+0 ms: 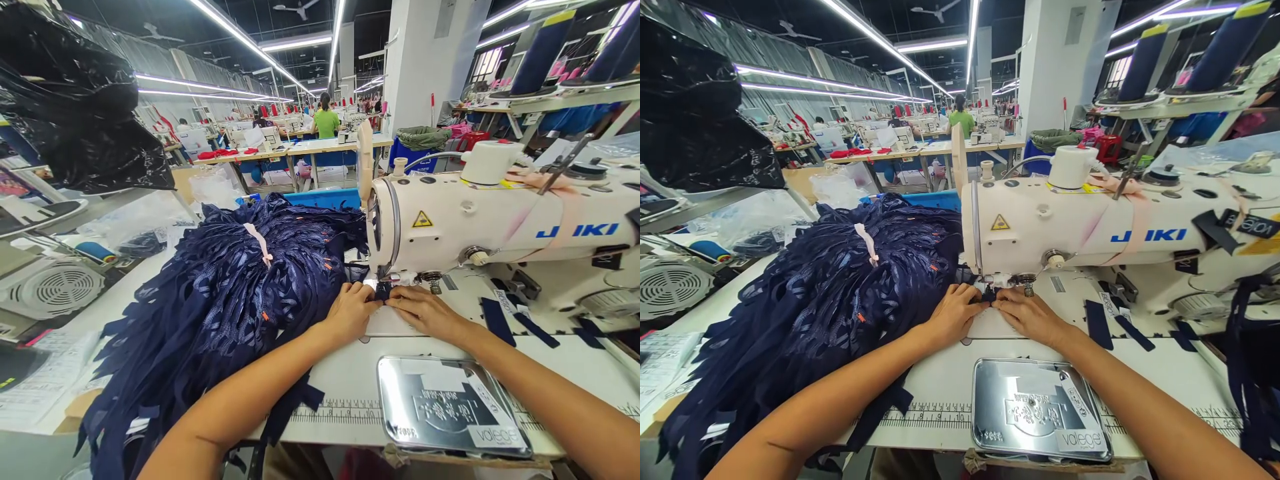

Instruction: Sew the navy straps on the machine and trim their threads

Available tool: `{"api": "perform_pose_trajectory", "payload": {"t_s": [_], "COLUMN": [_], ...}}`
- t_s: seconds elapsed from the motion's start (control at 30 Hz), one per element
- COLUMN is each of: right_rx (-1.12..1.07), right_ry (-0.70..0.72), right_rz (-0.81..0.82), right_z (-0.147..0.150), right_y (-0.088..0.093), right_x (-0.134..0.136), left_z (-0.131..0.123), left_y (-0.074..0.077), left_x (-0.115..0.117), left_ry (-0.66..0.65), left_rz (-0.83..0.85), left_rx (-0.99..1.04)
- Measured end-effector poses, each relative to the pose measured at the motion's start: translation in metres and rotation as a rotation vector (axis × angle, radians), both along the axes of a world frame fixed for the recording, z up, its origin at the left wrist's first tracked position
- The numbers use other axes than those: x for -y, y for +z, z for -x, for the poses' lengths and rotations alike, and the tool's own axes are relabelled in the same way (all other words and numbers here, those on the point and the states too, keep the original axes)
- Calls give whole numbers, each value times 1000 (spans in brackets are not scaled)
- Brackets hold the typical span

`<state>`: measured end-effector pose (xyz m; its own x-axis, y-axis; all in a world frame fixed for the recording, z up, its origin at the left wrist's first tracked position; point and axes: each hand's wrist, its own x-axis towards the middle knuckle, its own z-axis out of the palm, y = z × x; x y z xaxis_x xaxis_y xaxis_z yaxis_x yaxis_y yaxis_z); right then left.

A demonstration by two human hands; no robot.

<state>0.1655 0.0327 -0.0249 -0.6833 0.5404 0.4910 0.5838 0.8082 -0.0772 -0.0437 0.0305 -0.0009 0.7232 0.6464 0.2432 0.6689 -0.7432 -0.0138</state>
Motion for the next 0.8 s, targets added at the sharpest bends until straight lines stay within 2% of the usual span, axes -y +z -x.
{"api": "perform_pose_trajectory", "payload": {"t_s": [0.2,0.8], "right_rx": [93,97], "right_ry": [-34,-70], "right_rz": [-136,-181], "right_z": [5,9], "right_y": [6,4], "right_x": [6,6], "left_z": [4,7], "left_y": [0,0], "left_x": [3,0], "left_ry": [-79,-66], "left_rz": [-14,-20], "left_rx": [-91,-100]}}
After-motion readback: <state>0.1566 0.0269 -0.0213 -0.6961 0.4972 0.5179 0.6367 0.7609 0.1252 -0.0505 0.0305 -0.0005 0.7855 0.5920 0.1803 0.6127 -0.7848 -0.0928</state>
